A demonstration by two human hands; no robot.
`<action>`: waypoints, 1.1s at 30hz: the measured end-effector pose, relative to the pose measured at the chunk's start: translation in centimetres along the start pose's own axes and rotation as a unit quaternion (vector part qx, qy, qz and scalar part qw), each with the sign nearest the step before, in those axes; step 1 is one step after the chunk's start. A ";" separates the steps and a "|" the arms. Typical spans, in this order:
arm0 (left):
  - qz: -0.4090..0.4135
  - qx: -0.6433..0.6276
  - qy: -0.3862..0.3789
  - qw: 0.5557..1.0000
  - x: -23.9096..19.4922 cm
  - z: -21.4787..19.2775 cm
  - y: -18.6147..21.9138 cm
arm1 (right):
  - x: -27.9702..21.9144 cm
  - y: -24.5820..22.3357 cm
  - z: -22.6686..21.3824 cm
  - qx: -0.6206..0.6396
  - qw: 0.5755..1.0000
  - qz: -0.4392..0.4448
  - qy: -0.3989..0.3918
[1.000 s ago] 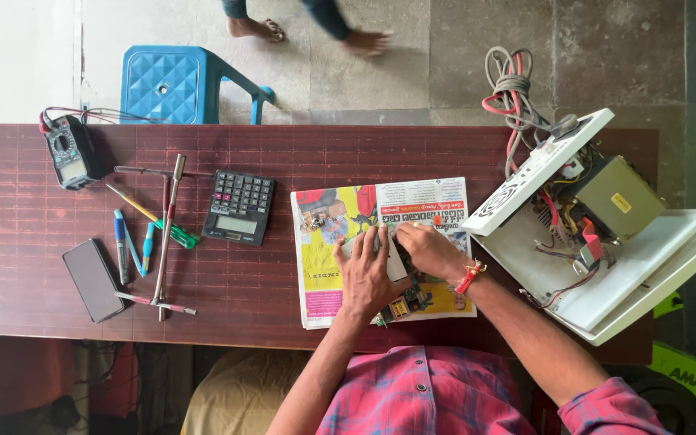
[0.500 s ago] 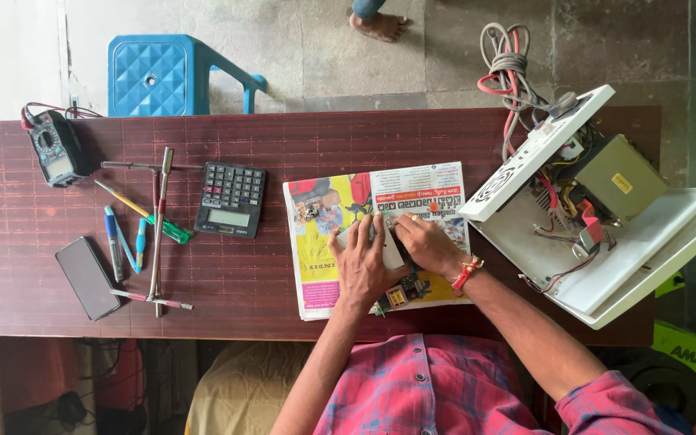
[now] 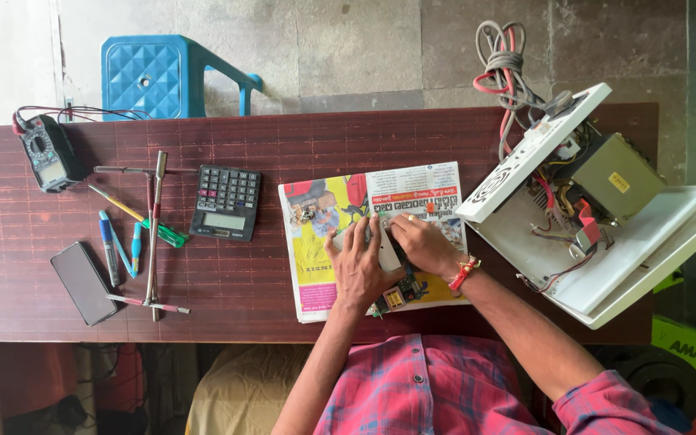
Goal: The person removes a circuit board from a white plastic enclosure, inspects it, and places it on a newspaper. They then handle a small orange component and examine the enclosure's interior. The person continues to inspect the circuit board and the enclosure throughout the clip.
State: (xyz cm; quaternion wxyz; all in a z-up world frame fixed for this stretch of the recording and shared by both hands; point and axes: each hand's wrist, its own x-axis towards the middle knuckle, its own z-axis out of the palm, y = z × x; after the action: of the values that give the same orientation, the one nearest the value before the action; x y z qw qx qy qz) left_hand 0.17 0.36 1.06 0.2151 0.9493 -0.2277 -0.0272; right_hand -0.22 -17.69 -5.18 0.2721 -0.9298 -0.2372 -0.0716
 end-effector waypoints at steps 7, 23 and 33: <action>0.007 0.015 -0.005 1.000 0.1 0.0 0.0 | -0.3 0.0 -0.2 -0.014 0.999 -0.033 0.023; 0.005 0.001 0.004 1.000 0.2 -0.1 0.2 | -0.9 -0.1 -0.3 -0.025 0.998 -0.046 0.032; 0.013 0.009 0.001 1.000 0.0 0.0 0.0 | 0.5 0.3 -1.1 0.021 0.999 -0.022 -0.038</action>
State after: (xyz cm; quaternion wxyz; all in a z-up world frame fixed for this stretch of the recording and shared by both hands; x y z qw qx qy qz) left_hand 0.18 0.34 1.12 0.2068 0.9483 -0.2399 -0.0217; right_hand 0.39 -18.28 -4.27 0.2810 -0.9203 -0.2697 -0.0373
